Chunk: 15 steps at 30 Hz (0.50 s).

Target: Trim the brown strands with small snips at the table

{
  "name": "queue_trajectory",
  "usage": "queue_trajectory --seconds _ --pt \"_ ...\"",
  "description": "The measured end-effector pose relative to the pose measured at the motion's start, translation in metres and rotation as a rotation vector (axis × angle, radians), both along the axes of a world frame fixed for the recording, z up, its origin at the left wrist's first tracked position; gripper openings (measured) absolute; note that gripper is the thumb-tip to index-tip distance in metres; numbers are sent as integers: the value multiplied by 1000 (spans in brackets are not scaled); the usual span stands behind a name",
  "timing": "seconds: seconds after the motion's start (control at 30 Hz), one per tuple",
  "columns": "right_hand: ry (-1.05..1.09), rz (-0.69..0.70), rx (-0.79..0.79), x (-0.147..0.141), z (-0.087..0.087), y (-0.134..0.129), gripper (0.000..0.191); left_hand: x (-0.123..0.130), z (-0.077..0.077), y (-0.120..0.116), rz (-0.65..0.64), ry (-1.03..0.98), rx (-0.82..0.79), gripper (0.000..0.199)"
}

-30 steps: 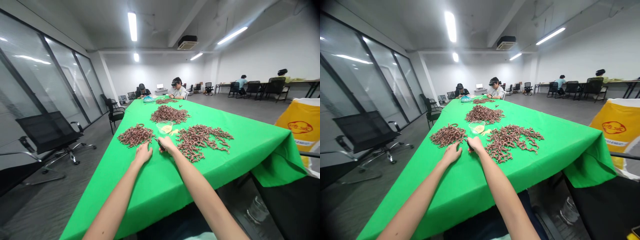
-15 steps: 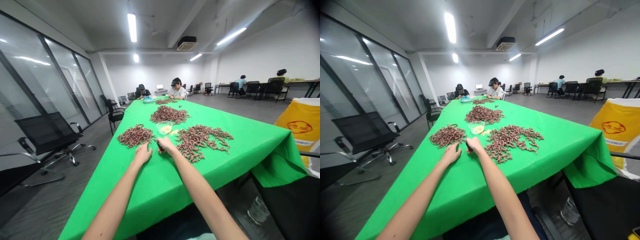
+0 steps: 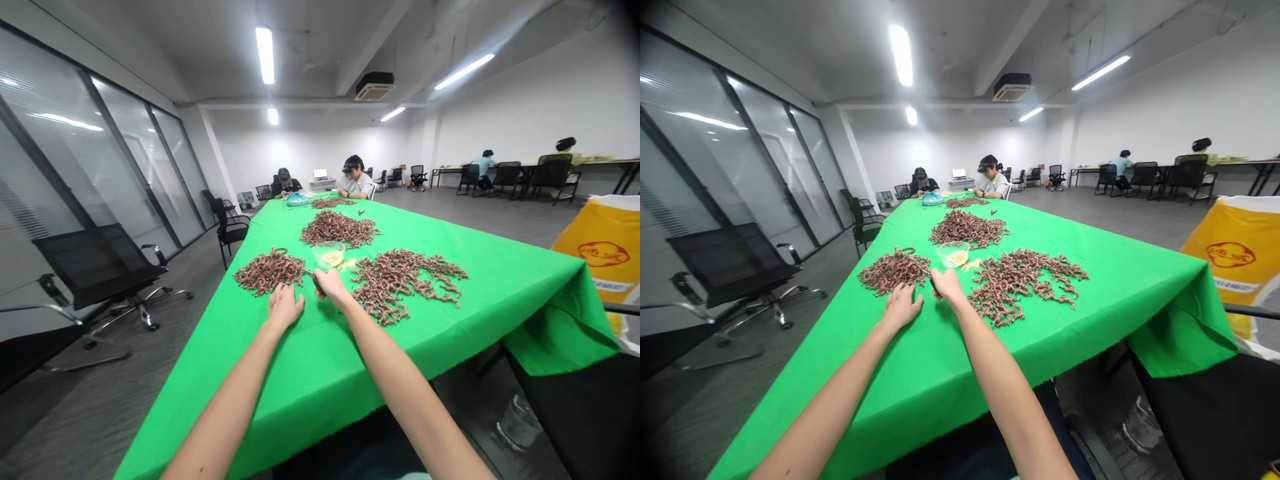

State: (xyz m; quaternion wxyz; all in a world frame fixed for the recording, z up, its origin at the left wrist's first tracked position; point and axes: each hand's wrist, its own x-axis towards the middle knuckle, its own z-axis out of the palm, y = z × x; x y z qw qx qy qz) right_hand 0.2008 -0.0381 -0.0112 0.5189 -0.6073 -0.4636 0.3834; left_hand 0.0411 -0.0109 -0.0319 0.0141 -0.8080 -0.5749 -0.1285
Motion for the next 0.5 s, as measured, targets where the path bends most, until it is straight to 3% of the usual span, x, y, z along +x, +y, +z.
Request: queue_trajectory --seconds 0.2,0.5 --pt "-41 -24 25 0 -7 8 40 -1 0 -2 15 46 61 58" --pt "-89 0 36 -6 -8 4 41 1 3 -3 25 45 25 58"
